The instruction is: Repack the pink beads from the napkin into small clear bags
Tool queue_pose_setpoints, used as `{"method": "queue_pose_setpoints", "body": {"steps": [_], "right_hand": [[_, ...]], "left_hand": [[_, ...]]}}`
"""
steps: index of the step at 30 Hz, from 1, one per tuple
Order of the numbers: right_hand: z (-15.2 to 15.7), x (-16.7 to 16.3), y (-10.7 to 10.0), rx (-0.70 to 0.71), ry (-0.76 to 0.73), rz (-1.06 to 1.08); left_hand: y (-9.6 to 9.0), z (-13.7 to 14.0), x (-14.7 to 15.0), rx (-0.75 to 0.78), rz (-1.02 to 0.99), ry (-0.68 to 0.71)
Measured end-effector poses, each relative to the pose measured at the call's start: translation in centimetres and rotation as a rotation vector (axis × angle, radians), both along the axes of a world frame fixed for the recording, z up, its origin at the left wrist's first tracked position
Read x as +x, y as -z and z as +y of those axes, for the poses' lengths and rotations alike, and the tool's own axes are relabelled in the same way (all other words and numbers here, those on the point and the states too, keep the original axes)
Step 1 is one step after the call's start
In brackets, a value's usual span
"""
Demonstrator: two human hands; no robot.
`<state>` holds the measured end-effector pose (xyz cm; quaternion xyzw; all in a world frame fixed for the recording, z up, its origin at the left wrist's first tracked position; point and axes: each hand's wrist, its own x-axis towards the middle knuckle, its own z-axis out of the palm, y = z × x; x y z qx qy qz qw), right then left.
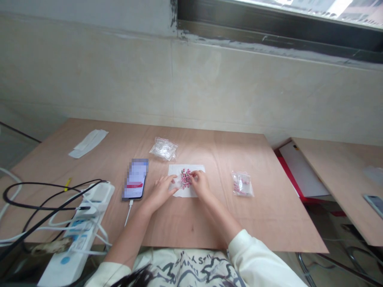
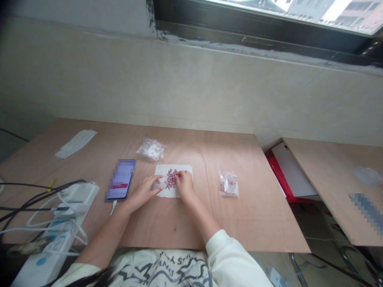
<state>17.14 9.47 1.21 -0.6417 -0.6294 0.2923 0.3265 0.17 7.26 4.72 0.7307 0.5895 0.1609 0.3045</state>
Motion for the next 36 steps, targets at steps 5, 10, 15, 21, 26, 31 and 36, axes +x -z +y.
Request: {"method": "queue_pose_setpoints", "body": {"steps": [5,10,15,21,26,31,36], "right_hand": [[0.6,0.2,1.0,-0.029,-0.02,-0.101],[1.4,-0.1,0.7,-0.084,-0.037,-0.157],[2.3,-0.4,0.2,-0.159,-0.053,-0.223],[2.3,-0.8,-0.4,-0.202,-0.03,-0.355],[1.9,-1.0,-0.6,-0.196,-0.033,-0.398],[1.8,-1.6,-1.1,-0.192,-0.007,-0.453],[1.8,-2.0,-1.9,-0.26,0.014,-0.476]], "left_hand": [[0.0,-0.4,-0.4,-0.007,0.008,-0.021],[0.5,0.1,-0.6,0.025,0.01,0.0],[0.6,0.7,-0.5,0.016,0.011,0.02],[0.8,1.1,-0.5,0.005,0.0,0.018],[1.0,0.8,-0.6,0.012,0.014,0.022],[1.0,0.3,-0.5,0.028,0.01,0.024],[0.6,0.2,-0.3,0.046,0.002,0.017]]}}
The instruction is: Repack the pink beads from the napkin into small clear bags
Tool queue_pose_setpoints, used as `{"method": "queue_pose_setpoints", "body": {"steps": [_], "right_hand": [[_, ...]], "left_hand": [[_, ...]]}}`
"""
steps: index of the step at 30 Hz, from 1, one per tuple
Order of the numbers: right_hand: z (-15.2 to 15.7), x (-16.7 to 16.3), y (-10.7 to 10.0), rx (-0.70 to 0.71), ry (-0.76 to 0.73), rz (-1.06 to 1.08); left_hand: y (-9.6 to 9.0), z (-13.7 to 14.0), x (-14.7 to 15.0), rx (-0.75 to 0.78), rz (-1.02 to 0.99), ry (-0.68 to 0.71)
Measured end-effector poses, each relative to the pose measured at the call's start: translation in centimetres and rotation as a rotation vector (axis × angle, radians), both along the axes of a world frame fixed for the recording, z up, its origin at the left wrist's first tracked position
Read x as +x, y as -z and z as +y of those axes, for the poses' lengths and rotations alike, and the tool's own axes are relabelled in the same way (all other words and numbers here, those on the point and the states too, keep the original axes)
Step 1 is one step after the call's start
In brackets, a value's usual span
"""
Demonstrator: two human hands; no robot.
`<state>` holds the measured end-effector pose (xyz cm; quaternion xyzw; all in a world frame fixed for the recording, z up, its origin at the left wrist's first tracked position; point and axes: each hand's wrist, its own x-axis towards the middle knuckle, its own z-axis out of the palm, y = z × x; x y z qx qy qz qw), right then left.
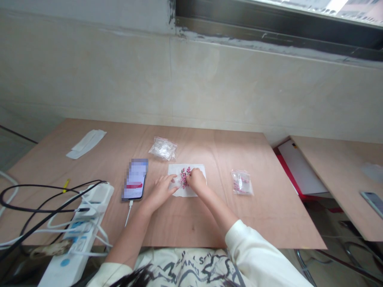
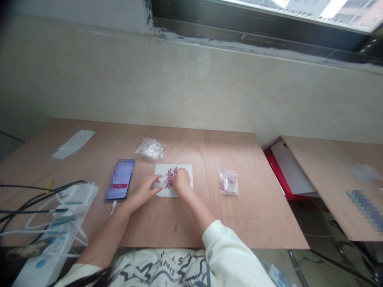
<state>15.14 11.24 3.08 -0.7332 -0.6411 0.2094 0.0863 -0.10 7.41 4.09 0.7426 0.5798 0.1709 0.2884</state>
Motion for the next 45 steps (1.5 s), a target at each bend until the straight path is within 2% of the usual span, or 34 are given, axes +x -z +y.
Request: {"method": "queue_pose_setpoints", "body": {"steps": [5,9,12,16,19,24,28,33,39,45], "right_hand": [[0.1,0.9,0.7,0.005,-0.04,0.159],[-0.1,1.8,0.6,0.005,0.024,0.314],[-0.6,1.9,-0.5,0.0,-0.013,0.457],[-1.4,1.1,-2.9,-0.018,-0.193,0.557],[-2.2,0.6,-4.5,0.057,-0.254,0.581],[-4.0,0.9,-5.1,0.186,-0.21,0.652],[-5.0,1.7,-5.3,0.194,-0.178,0.791],[-5.5,2.6,-6.6,0.187,-0.237,0.856],[-5.4,2.8,-7.7,0.207,-0.232,0.838],[-4.7,2.8,-7.8,0.253,-0.075,0.902]], "left_hand": [[0.2,0.3,-0.1,-0.001,-0.001,0.0],[0.4,0.9,0.0,0.017,-0.007,0.006],[0.3,1.3,0.4,0.024,-0.031,0.017],[-0.1,1.5,1.1,0.028,-0.05,-0.006],[-0.5,1.3,1.5,0.017,-0.096,-0.044],[-1.7,-0.1,1.7,-0.045,-0.212,-0.161],[-3.1,-1.3,1.1,-0.141,-0.447,-0.109],[-4.4,-1.5,0.5,-0.21,-0.702,-0.09],[-4.8,-0.9,0.8,-0.195,-0.794,-0.11],[-5.4,-0.5,0.4,-0.213,-0.83,-0.076]]}}
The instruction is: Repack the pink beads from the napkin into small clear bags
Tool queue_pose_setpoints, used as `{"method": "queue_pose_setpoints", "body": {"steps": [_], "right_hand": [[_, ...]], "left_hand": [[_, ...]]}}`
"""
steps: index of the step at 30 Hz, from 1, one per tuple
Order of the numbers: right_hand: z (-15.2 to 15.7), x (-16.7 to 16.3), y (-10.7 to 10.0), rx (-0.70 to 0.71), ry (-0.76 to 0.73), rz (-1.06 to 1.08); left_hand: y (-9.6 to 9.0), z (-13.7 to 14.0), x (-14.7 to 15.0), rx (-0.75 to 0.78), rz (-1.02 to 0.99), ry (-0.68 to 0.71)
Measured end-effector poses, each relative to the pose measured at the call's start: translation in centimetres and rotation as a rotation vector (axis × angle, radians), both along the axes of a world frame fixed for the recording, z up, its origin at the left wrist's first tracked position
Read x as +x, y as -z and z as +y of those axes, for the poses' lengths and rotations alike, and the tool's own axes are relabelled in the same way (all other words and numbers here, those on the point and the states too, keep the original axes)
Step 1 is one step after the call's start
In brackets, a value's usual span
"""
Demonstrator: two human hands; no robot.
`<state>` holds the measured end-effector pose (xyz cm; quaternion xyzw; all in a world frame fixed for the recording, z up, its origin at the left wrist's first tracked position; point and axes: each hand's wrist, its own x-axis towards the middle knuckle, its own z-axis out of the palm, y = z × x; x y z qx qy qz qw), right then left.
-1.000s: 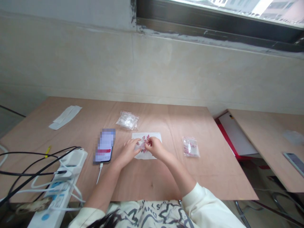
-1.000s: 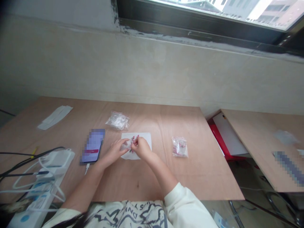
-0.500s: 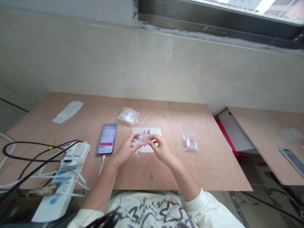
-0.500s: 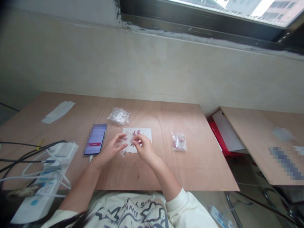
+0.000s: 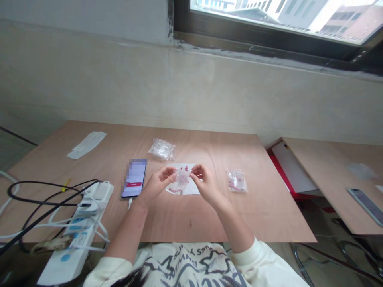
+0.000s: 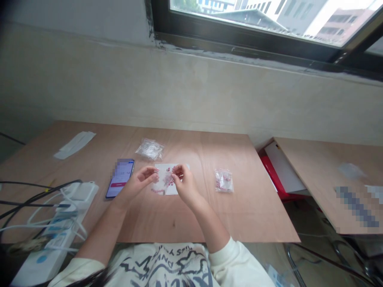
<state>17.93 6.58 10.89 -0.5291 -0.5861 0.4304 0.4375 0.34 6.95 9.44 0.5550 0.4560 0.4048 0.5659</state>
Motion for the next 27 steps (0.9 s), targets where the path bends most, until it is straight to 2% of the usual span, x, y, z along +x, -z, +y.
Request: {"method": "queue_pose_setpoints", "body": {"steps": [3,8,13,22,27], "right_hand": [[0.4,0.0,0.1,0.018,0.056,0.0],[0.8,0.0,0.7,-0.004,0.126,-0.013],[0.6,0.0,1.9,-0.021,0.087,-0.128],[-0.4,-0.3,2.4,0.017,0.073,-0.202],[-0.9,-0.8,2.3,-0.042,-0.02,-0.101]], "left_hand": [[-0.4,0.5,-0.3,0.034,0.087,0.023],[-0.4,1.6,-0.4,0.17,0.345,0.057],[0.1,1.7,0.5,0.262,0.497,0.01],[-0.4,0.0,0.5,0.166,0.361,0.136],[-0.4,-0.2,0.7,0.221,0.404,0.078]]}}
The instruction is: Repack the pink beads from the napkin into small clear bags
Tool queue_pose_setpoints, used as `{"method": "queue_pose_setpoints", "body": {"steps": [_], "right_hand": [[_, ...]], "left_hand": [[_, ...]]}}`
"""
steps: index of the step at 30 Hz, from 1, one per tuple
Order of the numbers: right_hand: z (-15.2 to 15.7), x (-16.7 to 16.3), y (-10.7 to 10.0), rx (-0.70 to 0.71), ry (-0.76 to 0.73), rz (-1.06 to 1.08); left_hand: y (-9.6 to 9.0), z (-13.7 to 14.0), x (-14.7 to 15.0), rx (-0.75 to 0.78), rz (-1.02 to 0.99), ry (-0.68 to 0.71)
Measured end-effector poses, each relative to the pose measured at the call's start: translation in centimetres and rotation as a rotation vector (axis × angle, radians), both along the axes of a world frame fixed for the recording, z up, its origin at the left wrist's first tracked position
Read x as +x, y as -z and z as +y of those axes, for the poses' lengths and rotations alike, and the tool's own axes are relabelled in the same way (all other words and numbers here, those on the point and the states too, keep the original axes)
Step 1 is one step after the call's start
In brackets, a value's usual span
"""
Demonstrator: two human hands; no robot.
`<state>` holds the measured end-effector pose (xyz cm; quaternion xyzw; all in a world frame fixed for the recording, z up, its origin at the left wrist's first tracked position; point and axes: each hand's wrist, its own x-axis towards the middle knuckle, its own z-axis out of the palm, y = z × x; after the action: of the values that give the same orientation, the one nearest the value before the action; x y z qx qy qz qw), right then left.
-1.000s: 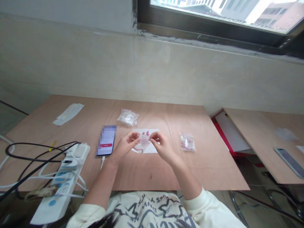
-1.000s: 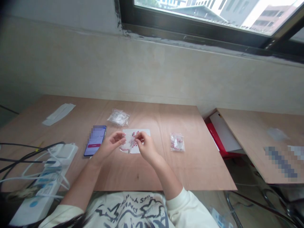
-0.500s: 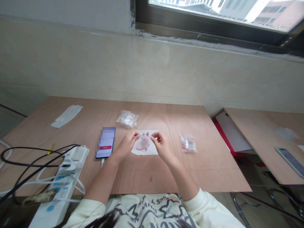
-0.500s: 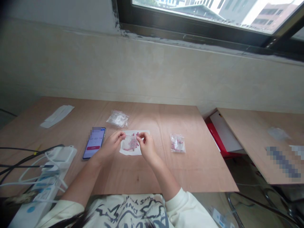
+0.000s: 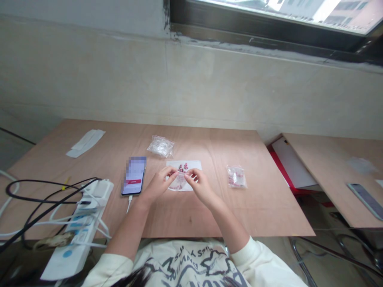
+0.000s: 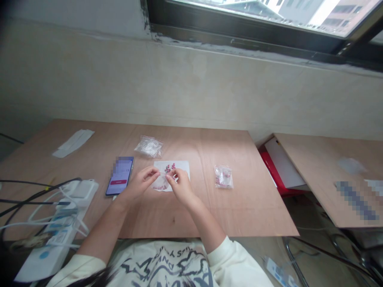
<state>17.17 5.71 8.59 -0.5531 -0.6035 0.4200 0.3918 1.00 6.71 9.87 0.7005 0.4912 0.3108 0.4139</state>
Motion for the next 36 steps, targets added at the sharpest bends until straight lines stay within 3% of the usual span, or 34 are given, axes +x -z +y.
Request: {"method": "queue_pose_setpoints", "body": {"steps": [4,9,14,22,26,36], "right_hand": [[0.0,-0.3,-0.2,0.002,0.016,0.037],[0.3,-0.3,-0.9,0.022,0.042,0.009],[0.6,-0.2,-0.7,-0.135,-0.032,0.227],[0.9,0.6,0.1,-0.24,0.093,0.282],[0.7,0.9,0.3,-0.318,0.111,0.413],[0.2,1.5,-0.1,-0.292,0.093,0.458]], "left_hand": [[-0.2,-0.2,0.2,-0.007,0.007,-0.004],[-0.5,0.0,0.5,-0.035,-0.018,0.103],[-0.4,0.4,0.7,-0.017,-0.016,0.054],[-0.1,0.5,0.0,-0.069,-0.056,-0.012],[-0.1,0.4,-0.3,-0.097,-0.086,-0.07],[-0.5,-0.6,-0.6,-0.161,-0.122,-0.044]]}}
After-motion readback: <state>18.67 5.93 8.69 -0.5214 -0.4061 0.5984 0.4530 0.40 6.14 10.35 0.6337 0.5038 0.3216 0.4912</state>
